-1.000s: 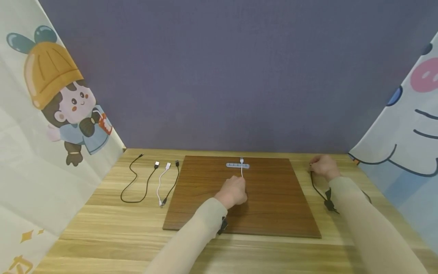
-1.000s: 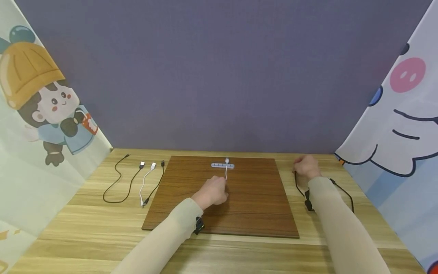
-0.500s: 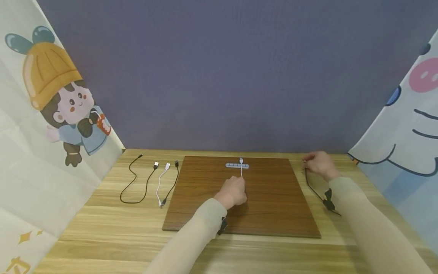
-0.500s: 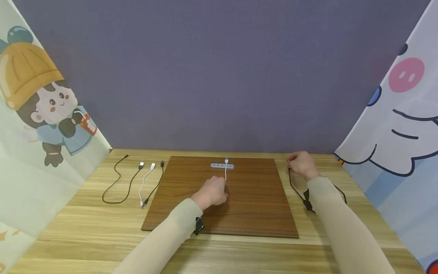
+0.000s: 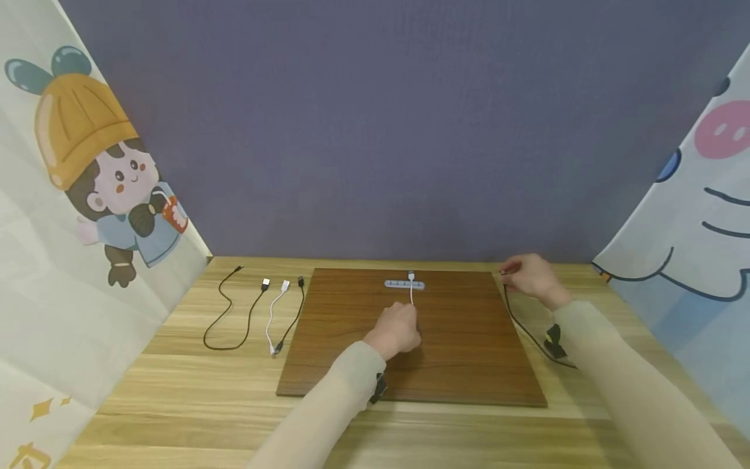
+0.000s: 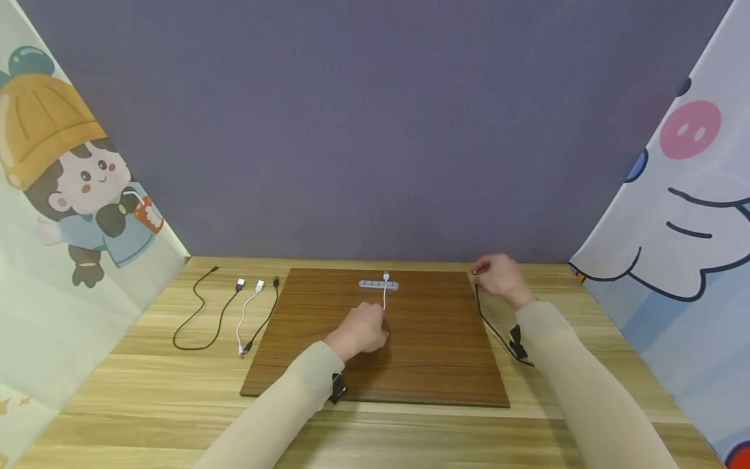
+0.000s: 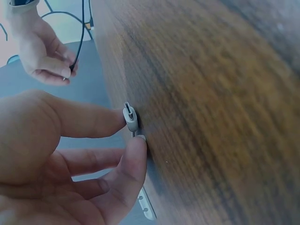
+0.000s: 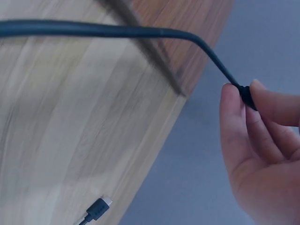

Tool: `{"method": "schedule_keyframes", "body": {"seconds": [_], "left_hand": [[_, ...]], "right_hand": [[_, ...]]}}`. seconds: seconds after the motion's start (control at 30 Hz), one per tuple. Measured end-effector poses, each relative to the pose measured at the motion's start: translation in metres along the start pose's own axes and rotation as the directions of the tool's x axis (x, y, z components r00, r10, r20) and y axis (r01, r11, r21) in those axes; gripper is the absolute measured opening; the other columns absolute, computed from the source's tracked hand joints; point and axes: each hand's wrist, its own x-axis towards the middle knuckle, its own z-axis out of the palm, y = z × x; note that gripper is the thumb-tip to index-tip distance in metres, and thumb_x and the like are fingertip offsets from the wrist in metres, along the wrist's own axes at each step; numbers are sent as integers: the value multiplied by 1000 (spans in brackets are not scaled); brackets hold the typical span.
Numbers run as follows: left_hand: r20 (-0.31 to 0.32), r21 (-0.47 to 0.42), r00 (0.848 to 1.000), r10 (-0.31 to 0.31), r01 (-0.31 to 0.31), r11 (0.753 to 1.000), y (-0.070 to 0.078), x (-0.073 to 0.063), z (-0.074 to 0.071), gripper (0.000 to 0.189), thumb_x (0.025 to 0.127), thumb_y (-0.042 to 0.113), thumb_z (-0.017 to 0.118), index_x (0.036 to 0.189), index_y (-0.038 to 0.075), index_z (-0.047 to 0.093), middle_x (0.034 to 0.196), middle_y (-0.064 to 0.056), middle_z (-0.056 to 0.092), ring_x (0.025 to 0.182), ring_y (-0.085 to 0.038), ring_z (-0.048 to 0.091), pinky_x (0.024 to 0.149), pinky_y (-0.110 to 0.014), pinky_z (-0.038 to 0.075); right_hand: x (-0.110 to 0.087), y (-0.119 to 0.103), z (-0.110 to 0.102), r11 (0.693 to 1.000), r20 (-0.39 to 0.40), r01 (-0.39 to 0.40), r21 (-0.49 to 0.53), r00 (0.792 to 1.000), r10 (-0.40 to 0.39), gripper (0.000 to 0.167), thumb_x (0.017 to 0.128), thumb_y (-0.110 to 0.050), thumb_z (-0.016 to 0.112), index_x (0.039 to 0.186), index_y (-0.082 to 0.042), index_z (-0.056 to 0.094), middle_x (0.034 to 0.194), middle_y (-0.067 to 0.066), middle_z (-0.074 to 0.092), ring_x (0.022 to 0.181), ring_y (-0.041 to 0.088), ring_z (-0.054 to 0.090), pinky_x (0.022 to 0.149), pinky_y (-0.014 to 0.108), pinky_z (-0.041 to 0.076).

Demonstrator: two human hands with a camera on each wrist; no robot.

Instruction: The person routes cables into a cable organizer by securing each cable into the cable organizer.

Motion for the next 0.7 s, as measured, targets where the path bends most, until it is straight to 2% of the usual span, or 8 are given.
{"method": "schedule_keyframes", "body": {"seconds": [0.33, 0.53, 0.7], "left_hand": [[-13, -28, 1000, 2, -3, 1000, -1, -3, -1, 19, 85, 2, 68, 70, 8, 57, 63, -3, 53, 50, -14, 47, 47, -28, 42], [-35, -57, 999, -1, -1, 998, -2, -4, -1, 22, 85, 3, 69, 69, 9, 55, 63, -3, 53, 51, -15, 49, 47, -29, 42], [-59, -96, 998, -8, 2, 995, -3, -6, 0, 24, 87, 5, 70, 68, 8, 56, 63, -4, 54, 50, -16, 50, 46, -29, 43]], "right_hand": [[2, -23, 16, 997, 54, 5, 80, 999, -9, 32, 96, -5, 68, 122, 11, 63, 113, 26, 66, 96, 34, 71, 86, 45, 58], [3, -37, 27, 995, 57, 40, 92, 997, -45, 26, 94, -3, 69, 116, 11, 65, 106, 25, 69, 87, 28, 72, 79, 40, 60], [3, -45, 35, 995, 56, 66, 75, 996, -71, 24, 93, -2, 70, 113, 11, 66, 102, 23, 70, 80, 26, 72, 77, 44, 60]]}}
